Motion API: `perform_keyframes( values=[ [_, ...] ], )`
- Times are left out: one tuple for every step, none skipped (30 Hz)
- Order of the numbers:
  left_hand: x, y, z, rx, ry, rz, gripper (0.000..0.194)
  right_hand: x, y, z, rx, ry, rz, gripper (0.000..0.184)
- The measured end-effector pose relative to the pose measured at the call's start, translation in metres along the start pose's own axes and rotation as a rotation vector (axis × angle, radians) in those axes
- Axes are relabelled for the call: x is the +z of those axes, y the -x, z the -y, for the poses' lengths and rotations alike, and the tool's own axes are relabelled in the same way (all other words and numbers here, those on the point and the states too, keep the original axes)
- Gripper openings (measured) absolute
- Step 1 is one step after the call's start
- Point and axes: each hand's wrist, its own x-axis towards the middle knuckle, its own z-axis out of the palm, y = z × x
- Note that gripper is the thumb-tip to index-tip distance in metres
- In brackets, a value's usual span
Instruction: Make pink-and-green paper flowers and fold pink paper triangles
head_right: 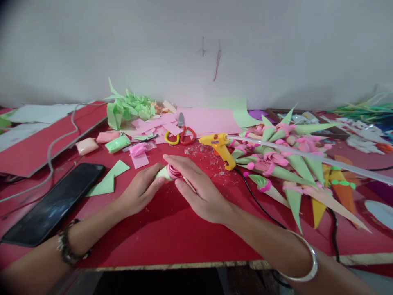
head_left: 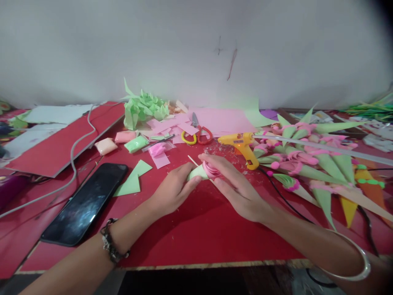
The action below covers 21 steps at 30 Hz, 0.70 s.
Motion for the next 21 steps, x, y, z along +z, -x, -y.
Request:
perform_keyframes(
  values=[
    [0.0003,0.0,0.0005,-0.006,0.0,0.006,0.026,-0.0003,0.0001,0.0004,-0.005,0.006,0.008,0.044],
    [0.0005,0.0002,0.0009,-0.009,0.001,0.014,0.026,-0.0006,0.0002,0.0008,-0.013,0.015,0.015,0.044],
    [0.0005,0.0004,0.0013,-0.01,0.005,0.022,0.025,-0.001,0.0002,0.0011,-0.023,0.026,0.021,0.045],
    [0.0003,0.0007,0.0016,-0.013,0.01,0.031,0.024,-0.0013,0.0001,0.0013,-0.033,0.038,0.02,0.045],
    [0.0001,0.0011,0.0018,-0.016,0.016,0.039,0.023,-0.0016,-0.0001,0.0012,-0.043,0.049,0.008,0.045],
    [-0.0002,0.0014,0.0019,-0.02,0.021,0.043,0.023,-0.0019,-0.0004,0.0008,-0.05,0.058,-0.017,0.044],
    [-0.0005,0.0016,0.0019,-0.023,0.024,0.046,0.022,-0.0021,-0.0009,0.0002,-0.053,0.067,-0.051,0.043],
    [-0.0008,0.0018,0.0018,-0.026,0.024,0.049,0.022,-0.0022,-0.0015,-0.0006,-0.056,0.072,-0.095,0.04],
    [-0.001,0.002,0.0017,-0.027,0.018,0.052,0.023,-0.0022,-0.0023,-0.0015,-0.059,0.075,-0.143,0.035],
    [-0.001,0.0021,0.0016,-0.028,0.009,0.055,0.023,-0.0021,-0.0031,-0.0024,-0.06,0.076,-0.183,0.03],
    [-0.001,0.0021,0.0016,-0.029,-0.001,0.061,0.024,-0.0018,-0.0039,-0.0032,-0.062,0.077,-0.212,0.025],
    [-0.0009,0.0021,0.0017,-0.03,-0.011,0.067,0.025,-0.0016,-0.0046,-0.0038,-0.063,0.075,-0.232,0.02],
    [-0.0006,0.0021,0.0018,-0.033,-0.02,0.069,0.026,-0.0012,-0.0052,-0.0042,-0.064,0.071,-0.242,0.016],
    [-0.0004,0.002,0.0019,-0.035,-0.027,0.066,0.027,-0.0009,-0.0056,-0.0044,-0.062,0.062,-0.243,0.014],
    [0.0,0.002,0.0022,-0.035,-0.031,0.062,0.027,-0.0006,-0.0059,-0.0045,-0.056,0.047,-0.237,0.013],
    [0.0003,0.002,0.0025,-0.033,-0.033,0.055,0.027,-0.0003,-0.0061,-0.0044,-0.049,0.028,-0.231,0.012],
    [0.0007,0.0021,0.0028,-0.034,-0.034,0.049,0.027,0.0,-0.0061,-0.0042,-0.041,0.008,-0.224,0.012],
    [0.0011,0.0021,0.0031,-0.035,-0.033,0.043,0.028,0.0004,-0.0061,-0.0041,-0.031,-0.009,-0.216,0.012],
    [0.0014,0.0023,0.0034,-0.038,-0.033,0.038,0.028,0.0007,-0.006,-0.004,-0.023,-0.021,-0.211,0.012],
    [0.0016,0.0024,0.0036,-0.042,-0.033,0.033,0.028,0.0011,-0.006,-0.0041,-0.015,-0.027,-0.213,0.012],
    [0.0017,0.0026,0.0038,-0.047,-0.036,0.024,0.028,0.0015,-0.0059,-0.0042,-0.008,-0.031,-0.216,0.012]
  ],
)
